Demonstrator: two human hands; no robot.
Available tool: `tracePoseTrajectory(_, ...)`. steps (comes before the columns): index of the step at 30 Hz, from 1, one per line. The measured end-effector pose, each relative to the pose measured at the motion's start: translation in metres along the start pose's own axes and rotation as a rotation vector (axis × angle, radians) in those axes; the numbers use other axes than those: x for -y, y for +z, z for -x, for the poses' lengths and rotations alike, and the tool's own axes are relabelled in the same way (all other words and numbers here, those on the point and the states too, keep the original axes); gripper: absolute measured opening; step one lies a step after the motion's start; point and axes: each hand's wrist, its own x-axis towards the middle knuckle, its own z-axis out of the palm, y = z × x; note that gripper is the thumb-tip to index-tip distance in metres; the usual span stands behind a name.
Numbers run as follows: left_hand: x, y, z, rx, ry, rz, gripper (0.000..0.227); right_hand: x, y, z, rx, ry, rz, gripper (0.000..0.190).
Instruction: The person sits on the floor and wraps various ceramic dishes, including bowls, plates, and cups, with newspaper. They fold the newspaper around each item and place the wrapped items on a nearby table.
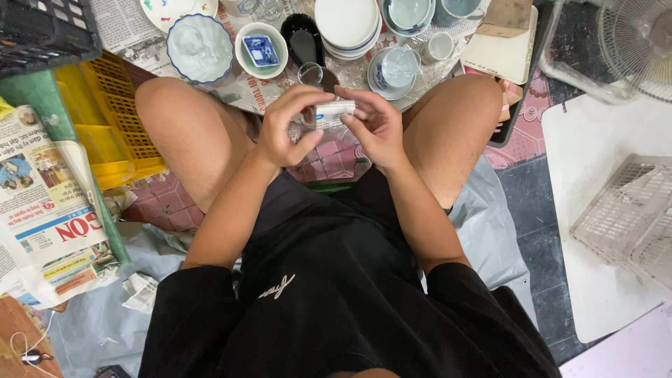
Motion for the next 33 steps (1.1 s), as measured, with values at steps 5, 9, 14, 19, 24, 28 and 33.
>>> tracePoseTrajectory(5,0.010,0.006,0.004,-0.077,-0.111,-0.142,0.026,-0.004,0.003,0.000,-0.021,-0.104,0.216,0.036)
tracePoseTrajectory(9,0.015,0.005,0.007,-0.095,-0.147,-0.156,0.022,-0.002,0.007,-0.002,-0.090,-0.180,0.401,0.037)
tracePoseTrajectory(14,0.016,0.003,0.008,-0.060,-0.126,-0.209,0.020,-0.002,0.006,-0.003,-0.107,-0.105,0.519,0.030)
tracePoseTrajectory(19,0.015,0.005,0.007,-0.055,-0.106,-0.233,0.015,-0.004,0.002,0.000,-0.110,-0.049,0.510,0.018)
tracePoseTrajectory(24,0.010,0.007,0.007,-0.063,-0.211,-0.159,0.016,-0.004,0.002,0.000,-0.111,-0.029,0.425,0.020)
tracePoseTrajectory(28,0.012,0.007,0.006,-0.027,-0.127,-0.184,0.019,0.004,0.006,-0.004,-0.067,-0.095,0.536,0.022)
tracePoseTrajectory(33,0.017,0.005,0.009,-0.012,-0.131,-0.144,0.017,0.008,0.003,-0.003,0.056,-0.116,0.684,0.012)
